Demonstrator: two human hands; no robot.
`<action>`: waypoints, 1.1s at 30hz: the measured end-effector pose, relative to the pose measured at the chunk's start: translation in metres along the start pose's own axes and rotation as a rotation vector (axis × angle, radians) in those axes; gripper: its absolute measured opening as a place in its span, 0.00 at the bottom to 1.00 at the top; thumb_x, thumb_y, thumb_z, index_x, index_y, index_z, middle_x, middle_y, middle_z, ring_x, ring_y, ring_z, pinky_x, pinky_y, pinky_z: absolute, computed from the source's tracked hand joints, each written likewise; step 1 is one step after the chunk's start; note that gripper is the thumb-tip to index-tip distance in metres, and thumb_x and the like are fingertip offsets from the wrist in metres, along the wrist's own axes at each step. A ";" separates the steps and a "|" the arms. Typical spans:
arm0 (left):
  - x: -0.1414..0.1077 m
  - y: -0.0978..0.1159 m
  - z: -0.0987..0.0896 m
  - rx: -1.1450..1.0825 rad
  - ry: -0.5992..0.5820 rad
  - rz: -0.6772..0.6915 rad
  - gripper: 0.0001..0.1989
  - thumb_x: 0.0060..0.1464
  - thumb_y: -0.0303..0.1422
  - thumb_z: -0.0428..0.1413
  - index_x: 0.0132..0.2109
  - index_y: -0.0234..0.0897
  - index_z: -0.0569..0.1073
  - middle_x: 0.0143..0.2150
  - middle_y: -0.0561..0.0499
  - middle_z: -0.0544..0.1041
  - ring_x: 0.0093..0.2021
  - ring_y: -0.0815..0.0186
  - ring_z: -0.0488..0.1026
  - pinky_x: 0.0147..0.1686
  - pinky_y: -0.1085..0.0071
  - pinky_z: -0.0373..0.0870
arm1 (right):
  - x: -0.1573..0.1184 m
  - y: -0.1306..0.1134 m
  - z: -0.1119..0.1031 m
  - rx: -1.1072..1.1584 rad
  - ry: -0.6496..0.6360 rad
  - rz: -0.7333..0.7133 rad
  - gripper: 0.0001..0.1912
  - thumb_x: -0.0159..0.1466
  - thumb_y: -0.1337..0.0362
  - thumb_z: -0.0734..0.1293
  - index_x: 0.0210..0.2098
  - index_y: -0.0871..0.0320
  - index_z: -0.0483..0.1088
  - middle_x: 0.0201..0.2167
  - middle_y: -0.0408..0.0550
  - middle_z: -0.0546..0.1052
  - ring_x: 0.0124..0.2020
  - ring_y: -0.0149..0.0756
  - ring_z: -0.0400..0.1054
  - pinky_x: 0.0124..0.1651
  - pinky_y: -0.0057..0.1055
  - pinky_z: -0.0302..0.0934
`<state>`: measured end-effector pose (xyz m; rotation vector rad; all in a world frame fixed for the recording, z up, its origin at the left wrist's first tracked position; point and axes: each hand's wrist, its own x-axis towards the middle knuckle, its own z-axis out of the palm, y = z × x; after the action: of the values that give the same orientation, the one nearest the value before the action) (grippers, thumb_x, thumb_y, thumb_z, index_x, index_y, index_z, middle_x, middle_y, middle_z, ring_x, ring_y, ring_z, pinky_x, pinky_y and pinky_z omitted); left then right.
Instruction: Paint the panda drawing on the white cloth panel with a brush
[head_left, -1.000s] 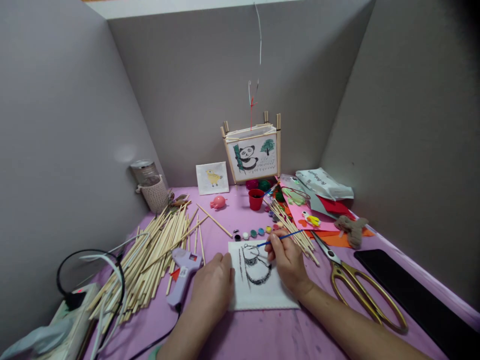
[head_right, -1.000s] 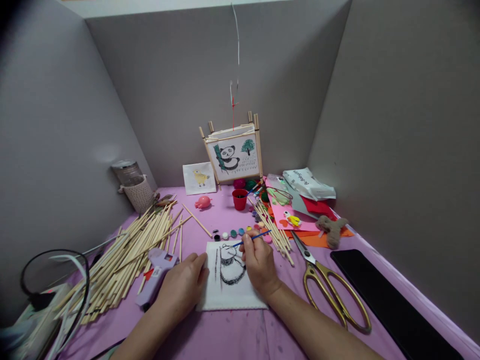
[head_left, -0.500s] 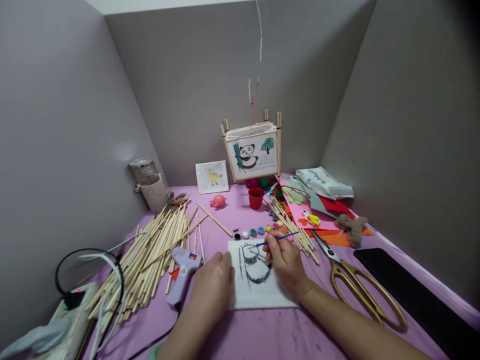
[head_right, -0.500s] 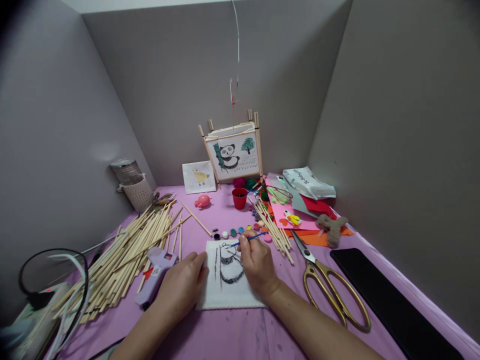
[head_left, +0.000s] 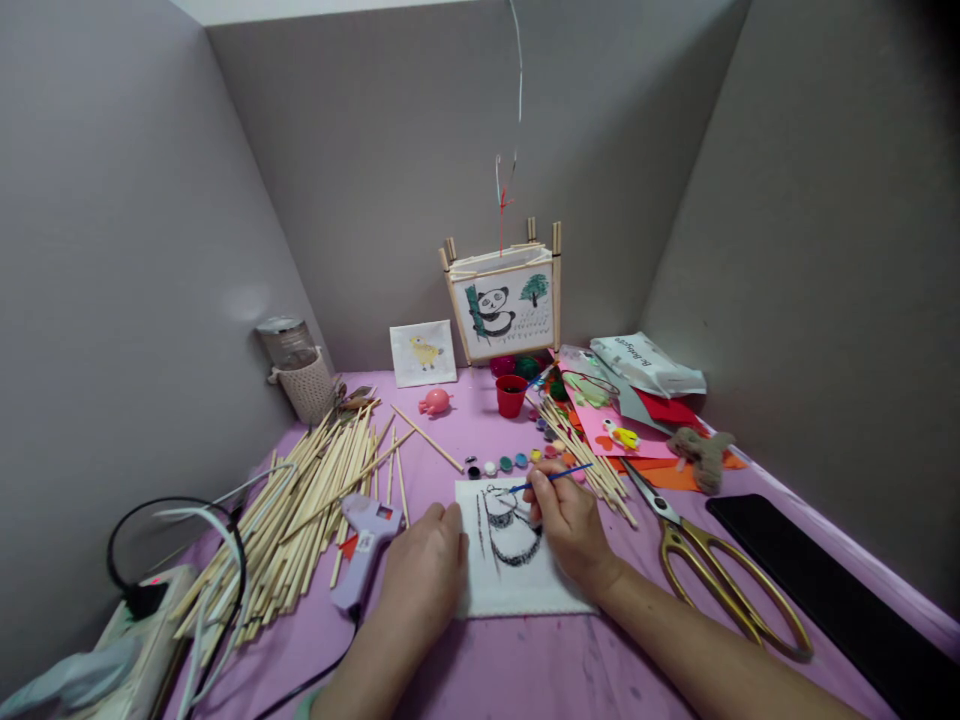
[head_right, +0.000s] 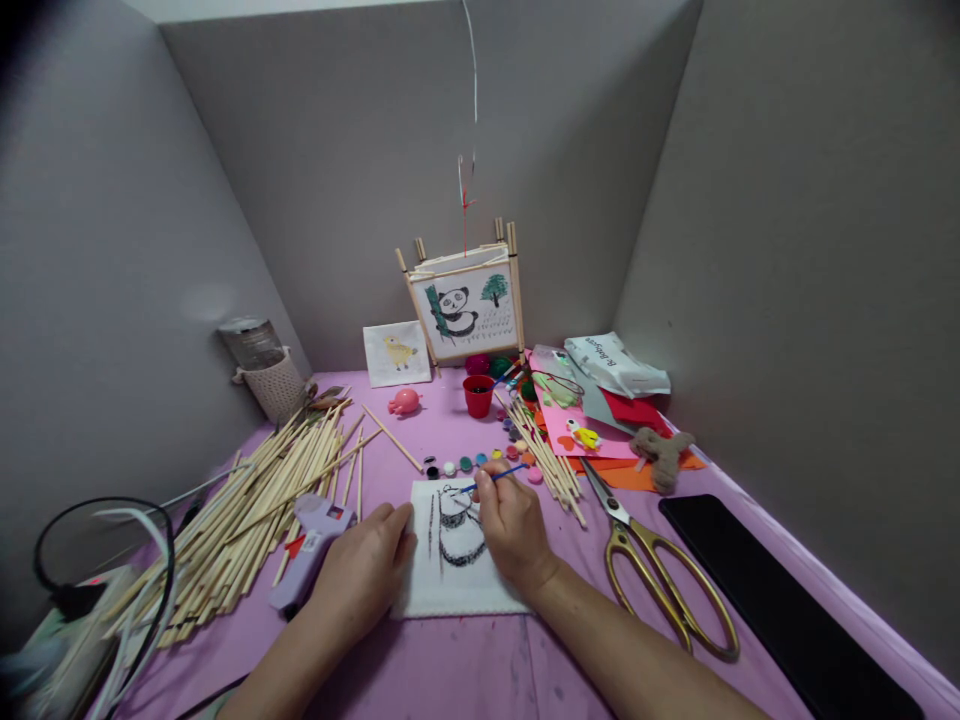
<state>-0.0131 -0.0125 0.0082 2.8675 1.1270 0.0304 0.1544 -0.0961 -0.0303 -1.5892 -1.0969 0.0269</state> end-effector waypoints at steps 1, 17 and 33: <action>0.000 0.000 0.001 0.000 0.003 0.001 0.08 0.60 0.30 0.45 0.41 0.39 0.68 0.38 0.50 0.73 0.37 0.62 0.74 0.32 0.69 0.62 | 0.000 0.000 0.000 -0.001 0.004 -0.011 0.13 0.70 0.58 0.54 0.35 0.57 0.65 0.23 0.45 0.73 0.23 0.33 0.70 0.27 0.28 0.62; 0.001 0.000 0.000 0.004 0.009 -0.004 0.08 0.59 0.30 0.45 0.41 0.39 0.69 0.38 0.50 0.74 0.37 0.62 0.74 0.32 0.68 0.63 | 0.002 -0.004 -0.001 -0.060 0.021 -0.099 0.14 0.69 0.61 0.54 0.31 0.57 0.65 0.21 0.43 0.72 0.22 0.33 0.69 0.28 0.28 0.60; 0.001 0.000 0.002 0.019 0.013 0.002 0.09 0.59 0.29 0.45 0.42 0.39 0.69 0.38 0.50 0.74 0.37 0.62 0.74 0.31 0.69 0.62 | 0.002 -0.002 -0.001 -0.075 0.014 -0.109 0.12 0.69 0.62 0.55 0.33 0.57 0.65 0.21 0.42 0.71 0.23 0.32 0.69 0.29 0.28 0.60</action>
<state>-0.0119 -0.0119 0.0065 2.8892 1.1321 0.0392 0.1546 -0.0958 -0.0278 -1.5912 -1.1840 -0.0985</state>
